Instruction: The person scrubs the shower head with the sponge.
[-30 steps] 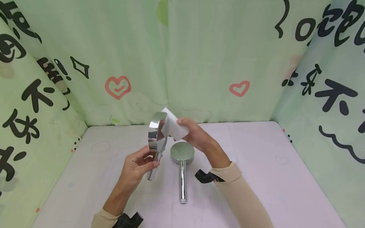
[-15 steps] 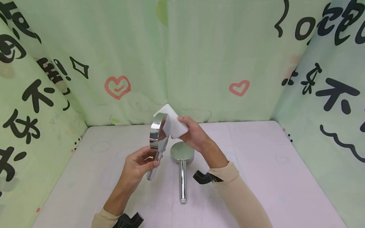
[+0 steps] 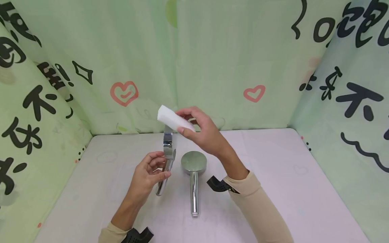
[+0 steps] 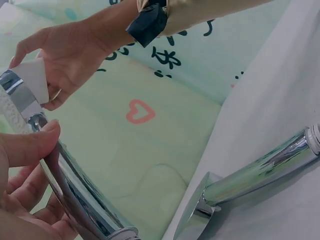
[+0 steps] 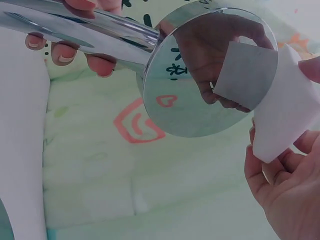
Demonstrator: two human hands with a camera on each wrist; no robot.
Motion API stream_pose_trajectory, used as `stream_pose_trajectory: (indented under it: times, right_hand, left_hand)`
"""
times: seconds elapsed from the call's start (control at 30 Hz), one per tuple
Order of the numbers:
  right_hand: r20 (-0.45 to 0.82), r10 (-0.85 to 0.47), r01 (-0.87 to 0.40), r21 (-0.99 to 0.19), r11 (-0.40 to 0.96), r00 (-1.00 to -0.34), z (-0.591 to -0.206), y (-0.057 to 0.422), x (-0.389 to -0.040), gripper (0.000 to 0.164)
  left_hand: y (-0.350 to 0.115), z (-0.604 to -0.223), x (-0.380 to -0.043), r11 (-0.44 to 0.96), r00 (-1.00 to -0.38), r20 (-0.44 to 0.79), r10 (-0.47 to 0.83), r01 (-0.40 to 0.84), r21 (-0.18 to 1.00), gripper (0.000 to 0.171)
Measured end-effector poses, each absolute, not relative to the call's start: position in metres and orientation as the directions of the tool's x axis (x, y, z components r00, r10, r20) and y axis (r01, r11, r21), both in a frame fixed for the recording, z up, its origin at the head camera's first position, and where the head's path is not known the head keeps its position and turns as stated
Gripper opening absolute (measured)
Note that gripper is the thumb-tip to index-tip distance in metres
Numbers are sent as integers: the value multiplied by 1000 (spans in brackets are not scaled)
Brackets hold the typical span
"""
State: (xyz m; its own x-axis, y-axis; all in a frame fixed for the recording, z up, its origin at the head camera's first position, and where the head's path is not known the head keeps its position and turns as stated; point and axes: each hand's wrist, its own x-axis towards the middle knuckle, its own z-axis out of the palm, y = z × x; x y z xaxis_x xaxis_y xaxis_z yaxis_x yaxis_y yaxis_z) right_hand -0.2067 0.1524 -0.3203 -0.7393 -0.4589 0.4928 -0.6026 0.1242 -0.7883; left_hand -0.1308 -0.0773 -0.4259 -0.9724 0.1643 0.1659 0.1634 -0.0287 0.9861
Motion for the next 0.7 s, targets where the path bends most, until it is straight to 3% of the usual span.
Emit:
stream_pose_trajectory:
  times: [0.17,0.5,0.7]
  right_hand:
    - [551,-470,-689,-699,192,-690,-319,149,-199,42]
    - [599,-518,-777,-581,243,-610,-334,143,-196,50]
    - [617,-498,-788,-541,294,-609,-341,138,-192,57]
  left_hand:
    - [-75,-425,-130,5,-983,118,143,120,993,67]
    - [-76,-424,-128,24,-987,94,130,97,995,45]
    - [-76,-423,-130,14,-985,118,125,121,993,41]
